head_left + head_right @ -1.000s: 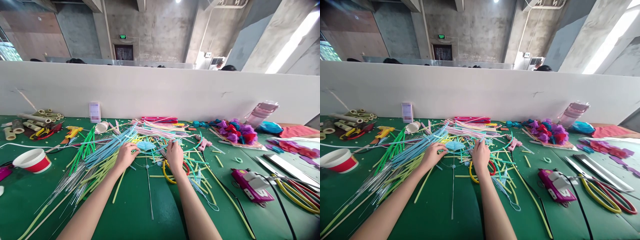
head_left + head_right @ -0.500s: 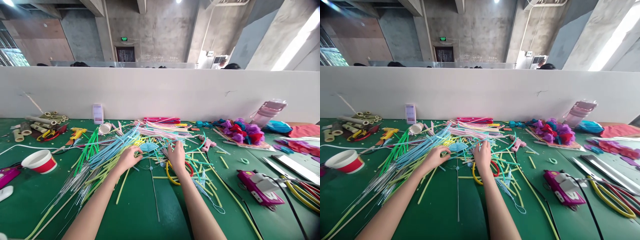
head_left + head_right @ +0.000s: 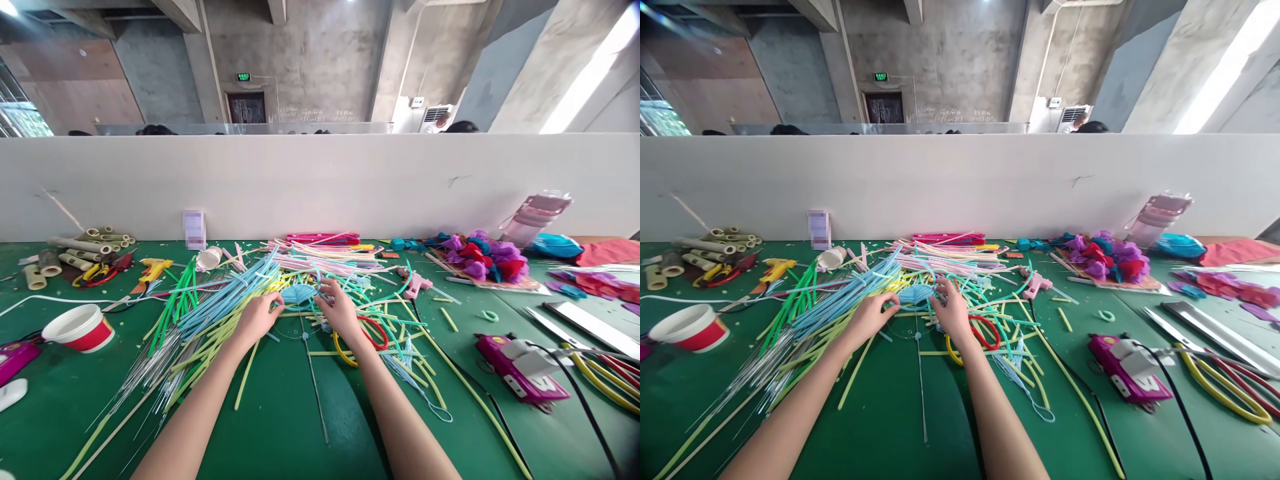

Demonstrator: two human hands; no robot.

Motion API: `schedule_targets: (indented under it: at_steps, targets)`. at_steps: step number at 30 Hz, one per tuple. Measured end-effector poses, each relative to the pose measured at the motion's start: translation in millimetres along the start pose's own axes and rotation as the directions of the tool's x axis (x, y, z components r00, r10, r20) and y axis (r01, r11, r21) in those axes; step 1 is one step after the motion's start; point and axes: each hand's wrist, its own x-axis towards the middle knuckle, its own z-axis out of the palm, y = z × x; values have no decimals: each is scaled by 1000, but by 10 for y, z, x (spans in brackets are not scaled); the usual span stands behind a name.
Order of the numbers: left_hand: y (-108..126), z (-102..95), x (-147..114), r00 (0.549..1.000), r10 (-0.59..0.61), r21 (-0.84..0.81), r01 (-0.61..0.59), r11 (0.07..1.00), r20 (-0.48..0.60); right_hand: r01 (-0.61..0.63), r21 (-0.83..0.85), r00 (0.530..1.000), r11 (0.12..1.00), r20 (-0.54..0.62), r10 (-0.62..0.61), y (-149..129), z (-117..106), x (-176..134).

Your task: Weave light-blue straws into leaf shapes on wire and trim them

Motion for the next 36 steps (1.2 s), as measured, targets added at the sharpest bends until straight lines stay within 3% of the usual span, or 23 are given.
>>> schedule_targets:
  at_steps: [2,5,9,11,14,19,29,34,36]
  targets:
    - [3,2,1,1000,-14,25,15,1000,-22,25,-39,1000,999,15,-25,-1,17,0]
    - [0,18,0,999,10,92,-5,996,-50,59,-302,998,951,28,-53,11,48,-7]
    - [-38,60,19,983,116,92,-104,990,-140,101,-480,994,871,76,-73,3,67,-34]
    - [-52,79,35,968,154,21,-153,988,-197,132,-495,990,859,112,-87,-21,62,-48]
    - [-47,109,54,963,94,-152,-135,979,-251,140,-487,986,862,147,-78,-63,48,-60]
    - [-42,209,83,975,24,-396,-112,911,-221,130,-409,982,903,182,-59,-71,48,-57]
    - [-249,327,154,955,57,-235,-129,963,-292,140,-404,984,904,157,-82,-39,53,-48]
    - [-162,367,99,972,77,-237,-131,963,-223,287,-447,958,847,140,-250,-87,60,-62]
    - [-103,351,53,980,67,-223,-110,969,-189,307,-445,951,841,166,-260,-109,57,-83]
